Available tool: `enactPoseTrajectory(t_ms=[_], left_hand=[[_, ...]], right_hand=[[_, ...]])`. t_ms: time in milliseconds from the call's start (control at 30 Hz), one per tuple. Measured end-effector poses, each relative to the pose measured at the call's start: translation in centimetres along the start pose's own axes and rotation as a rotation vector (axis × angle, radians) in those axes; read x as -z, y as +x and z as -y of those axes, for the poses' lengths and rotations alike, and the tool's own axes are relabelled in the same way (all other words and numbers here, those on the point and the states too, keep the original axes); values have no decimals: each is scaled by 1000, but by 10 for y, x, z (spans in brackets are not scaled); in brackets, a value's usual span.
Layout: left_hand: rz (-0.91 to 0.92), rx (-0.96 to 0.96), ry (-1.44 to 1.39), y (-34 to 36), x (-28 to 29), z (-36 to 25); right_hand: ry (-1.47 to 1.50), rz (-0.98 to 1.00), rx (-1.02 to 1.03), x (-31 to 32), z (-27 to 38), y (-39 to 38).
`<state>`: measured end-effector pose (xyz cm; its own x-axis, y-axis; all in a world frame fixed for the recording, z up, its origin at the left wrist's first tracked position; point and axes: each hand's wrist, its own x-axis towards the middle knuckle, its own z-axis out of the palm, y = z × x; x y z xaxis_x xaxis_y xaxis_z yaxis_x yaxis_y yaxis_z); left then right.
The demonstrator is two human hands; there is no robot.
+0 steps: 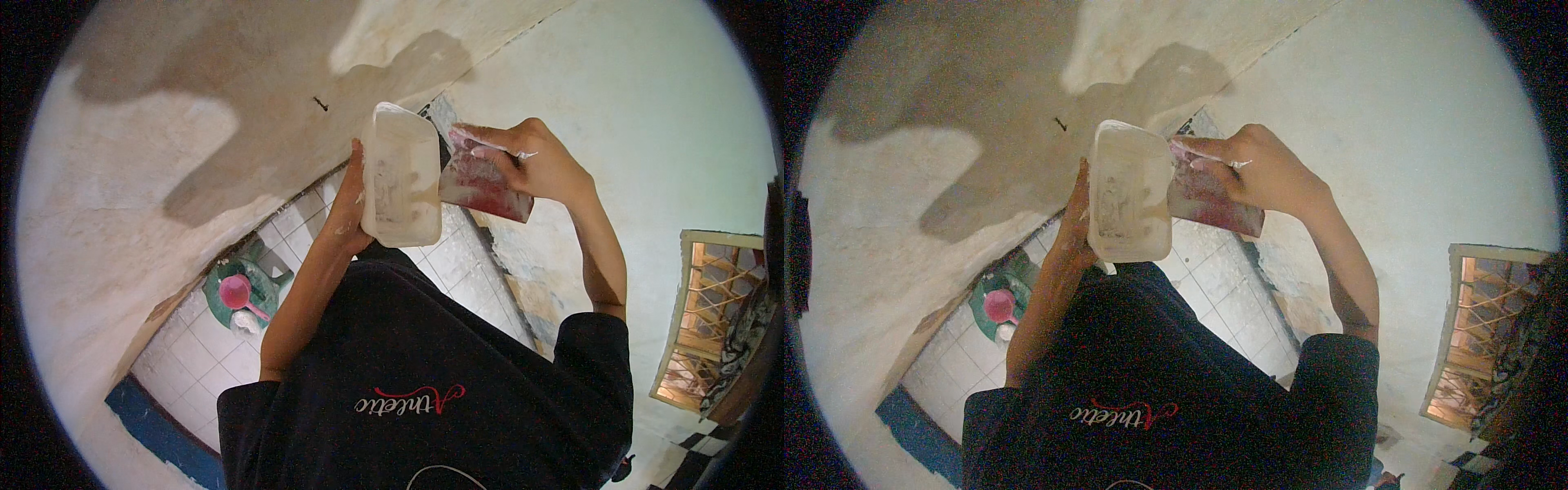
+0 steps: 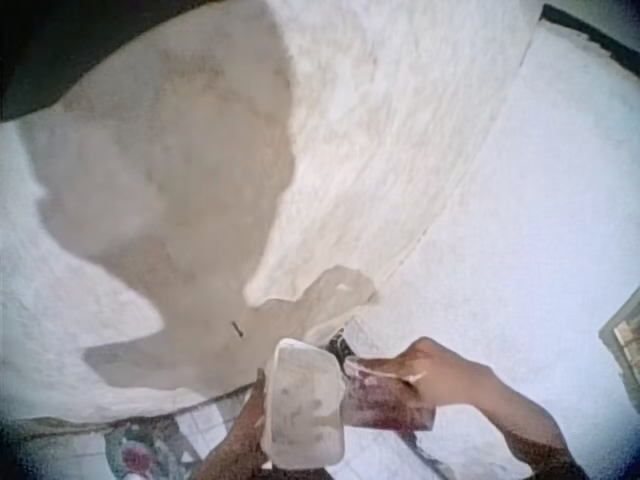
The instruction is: The person applies a pink-colored putty to a wall using a spatula, repeatedly scooping the material from a plastic container and spreading it over the surface.
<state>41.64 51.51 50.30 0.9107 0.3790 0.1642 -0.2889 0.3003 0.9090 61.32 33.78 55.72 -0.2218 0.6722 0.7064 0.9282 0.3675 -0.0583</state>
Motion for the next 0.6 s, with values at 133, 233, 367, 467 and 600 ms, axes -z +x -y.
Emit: enactPoseTrajectory(t_ms=[133,233,367,467,600], left_hand=[[-37,-49,-7,2,-3,-4],[-77,-39,13,4,-3,-7],[-68,-57,57,4,-8,-6],[-22,-50,86,5,-6,0],[-39,-4,119,6,-11,5]], right_hand=[[44,41,-41,-13,-7,-10],[124,11,-63,-9,3,-6],[-71,-100,-33,2,3,14],[-287,12,-20,9,5,37],[-359,57,13,2,-4,43]])
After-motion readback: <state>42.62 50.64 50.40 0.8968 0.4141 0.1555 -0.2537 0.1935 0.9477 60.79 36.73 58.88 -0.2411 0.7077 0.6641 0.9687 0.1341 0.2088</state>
